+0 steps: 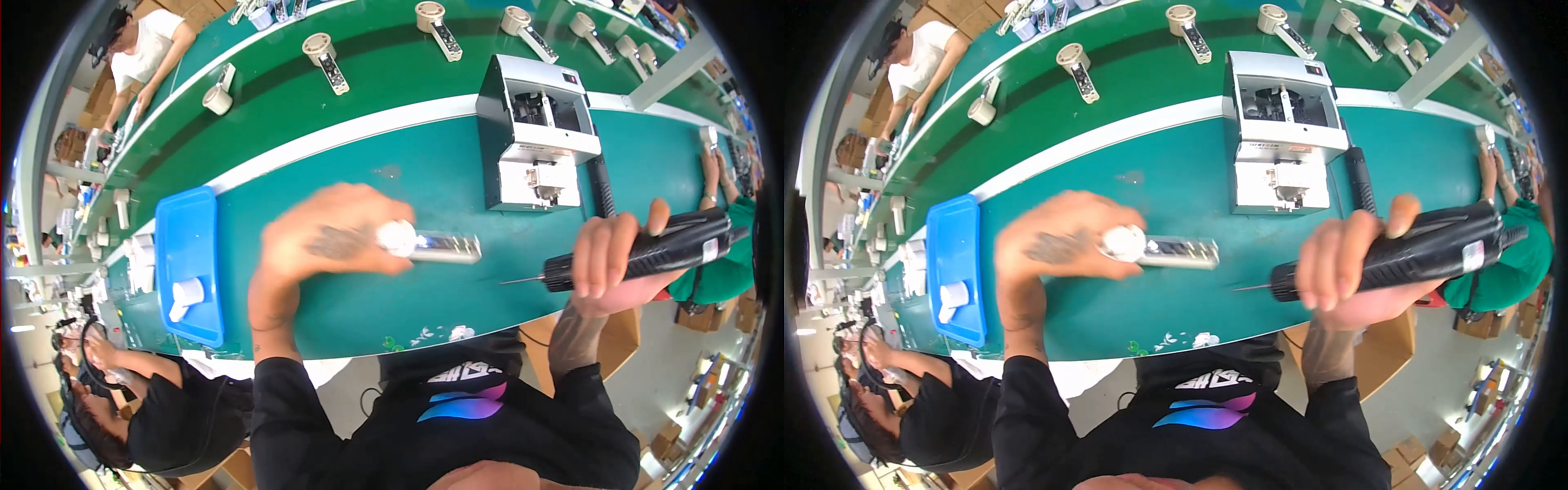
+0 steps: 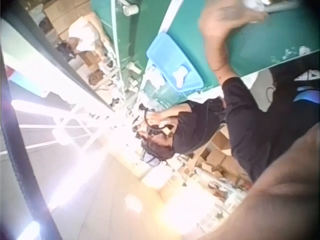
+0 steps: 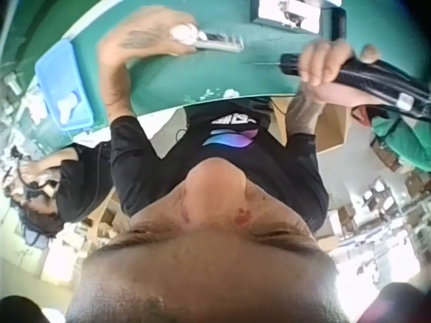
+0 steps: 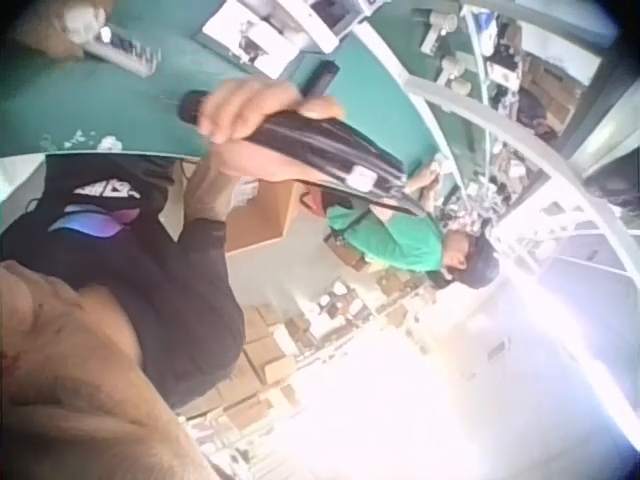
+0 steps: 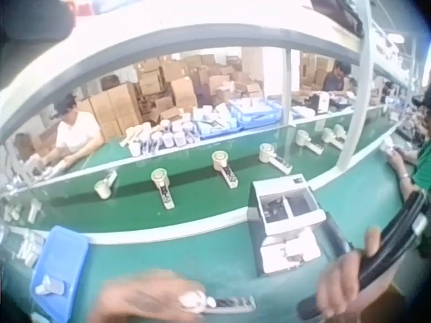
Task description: The person attaches electronic components to circuit boards using an electric screwdriver, securing them with screws from a tray.
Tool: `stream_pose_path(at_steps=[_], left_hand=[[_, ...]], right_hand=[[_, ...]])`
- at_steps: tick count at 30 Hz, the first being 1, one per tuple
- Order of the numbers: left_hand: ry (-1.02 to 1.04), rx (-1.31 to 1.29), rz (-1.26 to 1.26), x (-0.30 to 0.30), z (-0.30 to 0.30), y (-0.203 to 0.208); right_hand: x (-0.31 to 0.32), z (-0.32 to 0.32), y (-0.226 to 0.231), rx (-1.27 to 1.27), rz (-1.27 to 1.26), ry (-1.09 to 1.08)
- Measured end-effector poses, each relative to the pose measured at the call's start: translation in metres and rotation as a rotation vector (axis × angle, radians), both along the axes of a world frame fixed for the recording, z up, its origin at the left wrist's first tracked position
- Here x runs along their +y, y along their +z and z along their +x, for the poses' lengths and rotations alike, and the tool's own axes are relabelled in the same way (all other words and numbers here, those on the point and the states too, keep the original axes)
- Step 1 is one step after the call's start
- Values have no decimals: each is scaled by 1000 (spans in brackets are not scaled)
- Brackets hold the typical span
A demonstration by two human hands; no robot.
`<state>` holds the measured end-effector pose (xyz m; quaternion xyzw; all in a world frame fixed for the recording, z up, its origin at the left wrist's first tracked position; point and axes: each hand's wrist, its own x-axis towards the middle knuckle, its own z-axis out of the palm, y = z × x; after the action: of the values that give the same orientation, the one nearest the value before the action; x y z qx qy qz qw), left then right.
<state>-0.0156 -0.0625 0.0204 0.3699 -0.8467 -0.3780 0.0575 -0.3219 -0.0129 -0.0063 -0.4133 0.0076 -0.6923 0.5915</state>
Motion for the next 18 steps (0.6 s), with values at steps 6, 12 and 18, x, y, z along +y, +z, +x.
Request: stream_pose_path(at_steps=[6,12,18], left_hand=[[749,88,34,-76,91,9],[1204,-72,-190,-215,142,-55],[1292,-372,-153,-268,133,-90]], right_hand=[[6,-30,-34,34,300,-158],[39,-35,-50,50,423,-186],[57,-37,-51,93,620,-251]])
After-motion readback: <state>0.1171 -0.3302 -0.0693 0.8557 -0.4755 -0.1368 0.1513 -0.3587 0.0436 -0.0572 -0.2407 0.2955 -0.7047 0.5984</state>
